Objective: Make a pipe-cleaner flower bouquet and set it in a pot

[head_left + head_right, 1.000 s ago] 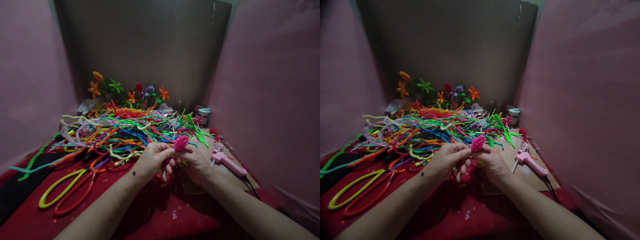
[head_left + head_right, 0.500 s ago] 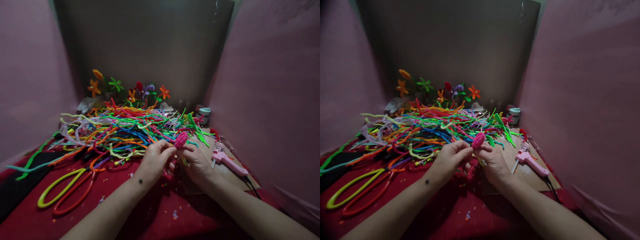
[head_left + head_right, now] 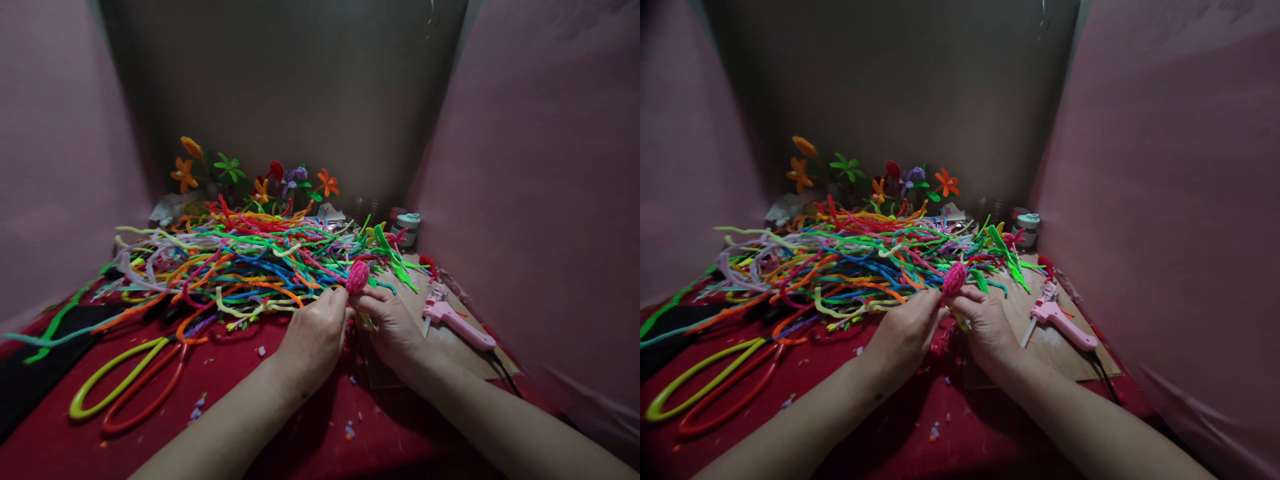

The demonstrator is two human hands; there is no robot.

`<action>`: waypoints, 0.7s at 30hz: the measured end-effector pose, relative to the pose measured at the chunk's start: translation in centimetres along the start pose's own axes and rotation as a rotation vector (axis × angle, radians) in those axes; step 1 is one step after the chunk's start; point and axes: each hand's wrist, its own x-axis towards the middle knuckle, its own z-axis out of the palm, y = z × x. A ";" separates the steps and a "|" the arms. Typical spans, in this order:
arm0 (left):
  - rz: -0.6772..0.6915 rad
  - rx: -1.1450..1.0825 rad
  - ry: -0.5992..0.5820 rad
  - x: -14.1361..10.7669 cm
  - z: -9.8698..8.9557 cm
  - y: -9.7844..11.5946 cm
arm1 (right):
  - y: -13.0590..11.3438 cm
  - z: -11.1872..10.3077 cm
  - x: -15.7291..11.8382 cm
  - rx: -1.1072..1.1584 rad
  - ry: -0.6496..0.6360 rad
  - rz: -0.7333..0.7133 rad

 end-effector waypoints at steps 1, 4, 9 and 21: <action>0.003 0.038 -0.012 0.0 0.0 0.0 | 0.0 0.0 0.0 -0.009 -0.012 -0.002; 0.015 0.102 -0.043 0.0 -0.2 0.0 | 0.0 0.1 -0.1 -0.020 -0.036 -0.012; 0.038 -0.056 0.007 0.2 -0.4 -0.3 | -0.3 0.3 -0.2 -0.017 -0.057 -0.030; -0.429 -1.021 -0.131 1.0 -2.6 0.7 | -1.3 -0.2 -0.5 -0.056 -0.087 -0.019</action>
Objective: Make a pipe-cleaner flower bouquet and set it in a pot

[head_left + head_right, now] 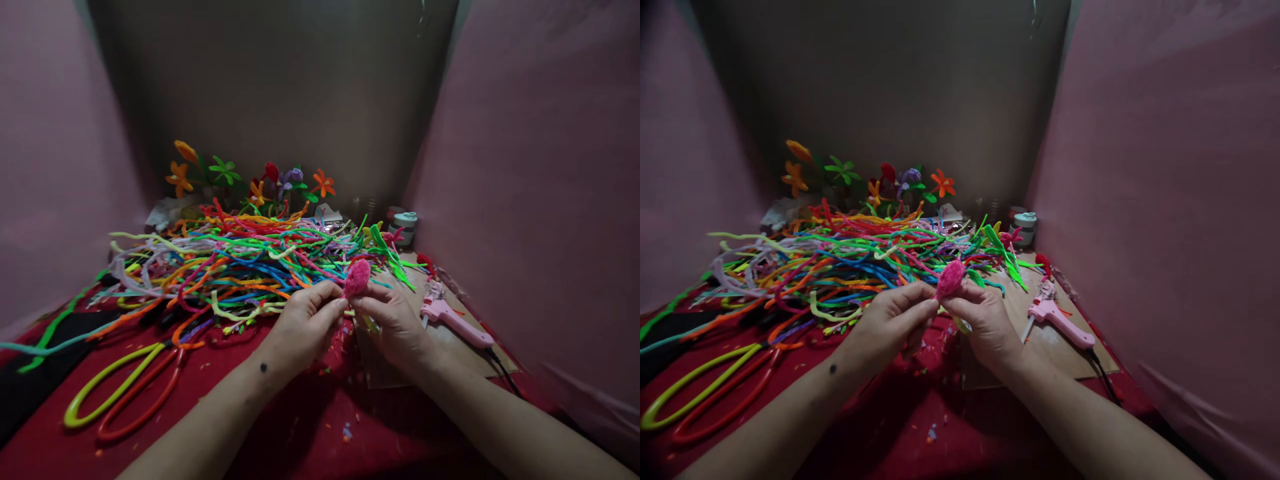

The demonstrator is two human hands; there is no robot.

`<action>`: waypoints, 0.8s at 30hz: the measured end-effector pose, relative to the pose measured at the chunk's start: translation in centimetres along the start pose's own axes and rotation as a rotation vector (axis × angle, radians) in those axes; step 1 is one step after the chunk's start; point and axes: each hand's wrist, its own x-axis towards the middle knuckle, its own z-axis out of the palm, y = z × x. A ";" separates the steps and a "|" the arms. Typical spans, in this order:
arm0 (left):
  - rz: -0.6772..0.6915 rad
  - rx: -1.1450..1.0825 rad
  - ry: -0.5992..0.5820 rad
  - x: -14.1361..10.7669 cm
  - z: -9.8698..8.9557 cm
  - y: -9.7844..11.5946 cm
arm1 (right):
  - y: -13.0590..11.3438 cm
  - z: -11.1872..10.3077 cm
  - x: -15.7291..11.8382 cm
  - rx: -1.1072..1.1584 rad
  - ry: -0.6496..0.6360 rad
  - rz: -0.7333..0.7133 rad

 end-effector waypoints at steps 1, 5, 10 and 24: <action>-0.029 -0.063 -0.023 0.0 -0.1 0.1 | -0.1 0.1 0.0 0.021 -0.008 0.014; -0.089 -0.284 -0.101 0.1 -0.4 -0.1 | -0.6 0.4 0.0 0.068 -0.023 0.063; -0.192 -0.552 -0.281 0.4 -0.7 -0.8 | -0.9 0.7 -0.1 0.136 -0.028 0.162; 0.545 0.653 0.165 0.2 0.5 -2.2 | 0.2 0.0 0.4 0.075 0.013 -0.004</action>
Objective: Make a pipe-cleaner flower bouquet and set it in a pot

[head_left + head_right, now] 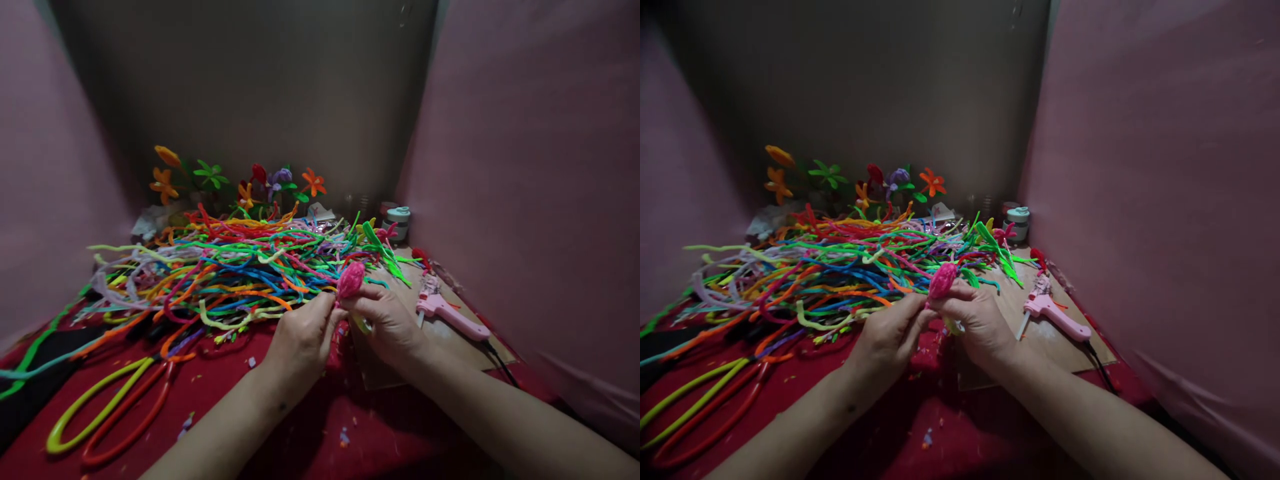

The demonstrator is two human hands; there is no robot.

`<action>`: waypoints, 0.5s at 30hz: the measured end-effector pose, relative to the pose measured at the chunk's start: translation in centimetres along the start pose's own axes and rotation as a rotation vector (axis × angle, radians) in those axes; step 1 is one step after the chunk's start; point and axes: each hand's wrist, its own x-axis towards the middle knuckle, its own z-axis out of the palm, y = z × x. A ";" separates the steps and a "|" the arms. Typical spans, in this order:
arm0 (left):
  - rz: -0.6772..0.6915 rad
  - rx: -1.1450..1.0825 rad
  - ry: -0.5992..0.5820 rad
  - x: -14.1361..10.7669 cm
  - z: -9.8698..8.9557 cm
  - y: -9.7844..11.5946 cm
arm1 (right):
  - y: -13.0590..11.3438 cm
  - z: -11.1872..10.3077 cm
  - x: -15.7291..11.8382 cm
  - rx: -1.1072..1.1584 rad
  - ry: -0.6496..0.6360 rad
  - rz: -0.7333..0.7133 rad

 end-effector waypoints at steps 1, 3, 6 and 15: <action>0.058 0.054 0.028 -0.1 0.1 -0.3 | 0.0 0.0 0.0 -0.017 -0.006 -0.009; 0.118 0.097 0.066 -0.1 0.2 -0.5 | -0.2 0.0 -0.1 -0.048 -0.003 -0.024; 0.092 0.069 0.099 0.0 -0.1 -0.3 | -0.5 0.1 -0.3 -0.053 -0.023 -0.012; -0.223 -0.174 0.037 0.3 -0.8 0.9 | -0.7 0.5 -0.5 -0.128 -0.058 -0.036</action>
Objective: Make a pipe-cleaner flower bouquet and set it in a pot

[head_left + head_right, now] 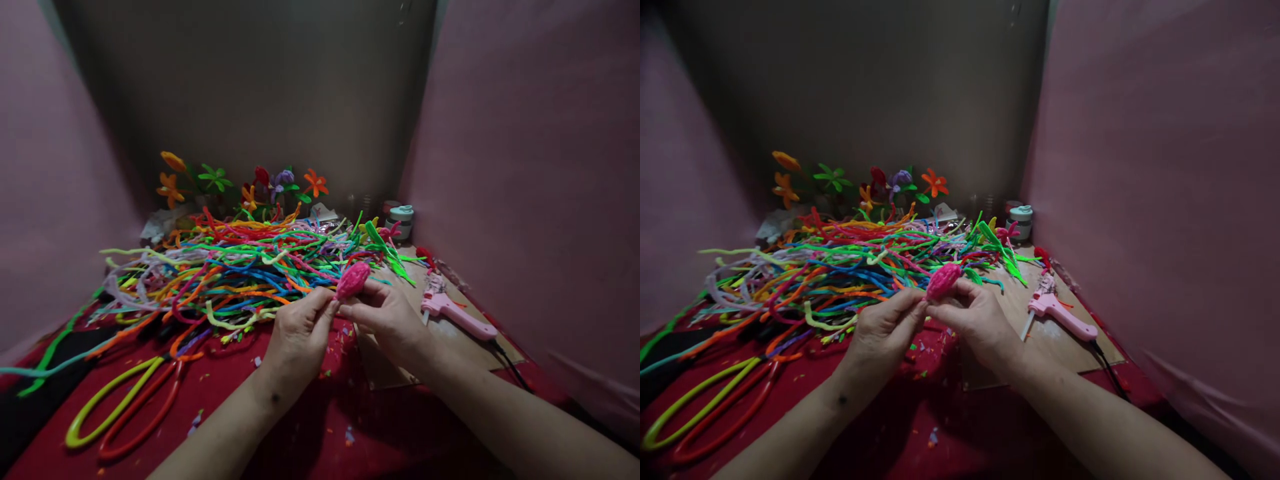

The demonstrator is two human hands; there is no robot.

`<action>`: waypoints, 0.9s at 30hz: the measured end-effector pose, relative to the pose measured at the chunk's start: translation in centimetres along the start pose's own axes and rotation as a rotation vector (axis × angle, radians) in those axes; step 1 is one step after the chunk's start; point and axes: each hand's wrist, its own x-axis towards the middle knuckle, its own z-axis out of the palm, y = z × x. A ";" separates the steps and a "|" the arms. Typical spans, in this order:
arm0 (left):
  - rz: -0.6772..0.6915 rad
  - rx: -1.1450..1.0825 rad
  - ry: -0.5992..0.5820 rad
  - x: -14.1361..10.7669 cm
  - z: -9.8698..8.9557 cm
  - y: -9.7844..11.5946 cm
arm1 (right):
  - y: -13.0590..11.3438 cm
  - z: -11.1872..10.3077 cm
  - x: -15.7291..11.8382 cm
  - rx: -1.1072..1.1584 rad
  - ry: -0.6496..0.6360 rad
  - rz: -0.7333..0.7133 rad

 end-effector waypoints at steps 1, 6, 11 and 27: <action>-0.056 -0.057 -0.013 0.0 0.0 0.1 | -0.1 0.0 0.0 -0.002 0.008 -0.003; -0.323 -0.387 -0.074 0.3 0.1 0.4 | -0.7 0.0 0.2 0.044 0.031 0.040; -0.476 -0.692 -0.116 0.3 0.3 0.8 | -1.0 0.0 0.1 0.173 0.070 0.125; -0.529 -0.914 -0.314 0.2 0.5 0.4 | -0.8 -0.1 0.1 0.251 0.029 0.204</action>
